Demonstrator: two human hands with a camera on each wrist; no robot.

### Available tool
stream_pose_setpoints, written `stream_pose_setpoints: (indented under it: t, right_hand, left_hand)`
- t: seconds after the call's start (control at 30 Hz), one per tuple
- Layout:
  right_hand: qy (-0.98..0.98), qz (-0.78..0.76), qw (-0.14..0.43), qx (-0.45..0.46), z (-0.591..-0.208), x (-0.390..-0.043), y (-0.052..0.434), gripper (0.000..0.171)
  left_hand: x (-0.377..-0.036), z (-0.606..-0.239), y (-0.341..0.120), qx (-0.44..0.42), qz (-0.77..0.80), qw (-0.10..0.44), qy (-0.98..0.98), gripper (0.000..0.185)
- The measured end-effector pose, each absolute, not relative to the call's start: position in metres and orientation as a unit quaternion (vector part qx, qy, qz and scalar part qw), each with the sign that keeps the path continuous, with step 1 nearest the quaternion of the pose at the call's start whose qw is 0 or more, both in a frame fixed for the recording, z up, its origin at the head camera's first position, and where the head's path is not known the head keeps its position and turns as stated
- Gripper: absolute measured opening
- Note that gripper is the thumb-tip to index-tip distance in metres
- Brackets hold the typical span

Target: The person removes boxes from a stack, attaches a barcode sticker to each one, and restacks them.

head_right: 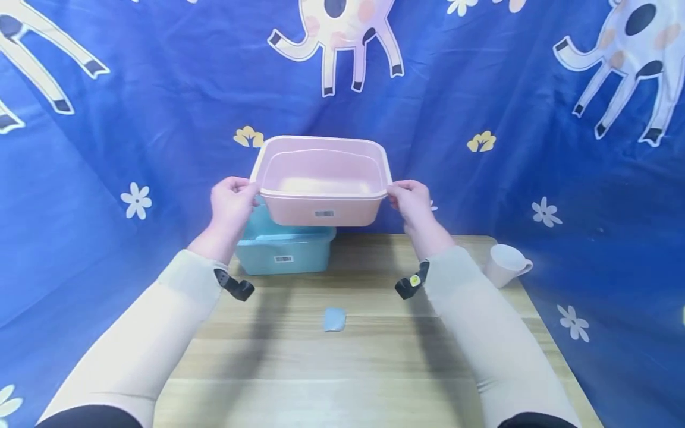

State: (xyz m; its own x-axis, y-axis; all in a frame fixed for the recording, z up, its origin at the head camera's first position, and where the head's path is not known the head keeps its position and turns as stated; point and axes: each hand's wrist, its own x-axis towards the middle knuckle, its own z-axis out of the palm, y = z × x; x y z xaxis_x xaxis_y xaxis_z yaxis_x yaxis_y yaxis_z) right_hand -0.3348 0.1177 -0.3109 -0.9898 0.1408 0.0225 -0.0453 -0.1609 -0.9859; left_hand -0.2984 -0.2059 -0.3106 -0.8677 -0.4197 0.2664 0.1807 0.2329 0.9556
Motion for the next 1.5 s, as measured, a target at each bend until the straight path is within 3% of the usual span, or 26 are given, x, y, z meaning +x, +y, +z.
stream_pose_setpoints:
  t: [0.27, 0.57, 1.5]
  right_hand:
    - [-0.687, 0.725, 0.045, -0.022, -0.312, -0.342, 0.077, 0.007]
    - [-0.710, 0.703, 0.035, -0.024, -0.330, -0.356, 0.060, 0.010]
    - [-0.721, 0.687, 0.000, -0.091, -0.387, -0.350, 0.050, 0.008]
  left_hand:
    - [-0.295, -0.305, -0.243, 0.097, -0.619, 0.268, -0.731, 0.007]
    - [-0.303, -0.327, -0.263, 0.118, -0.593, 0.243, -0.759, 0.007]
    - [-0.303, -0.394, -0.266, 0.154, -0.575, 0.192, -0.781, 0.015]
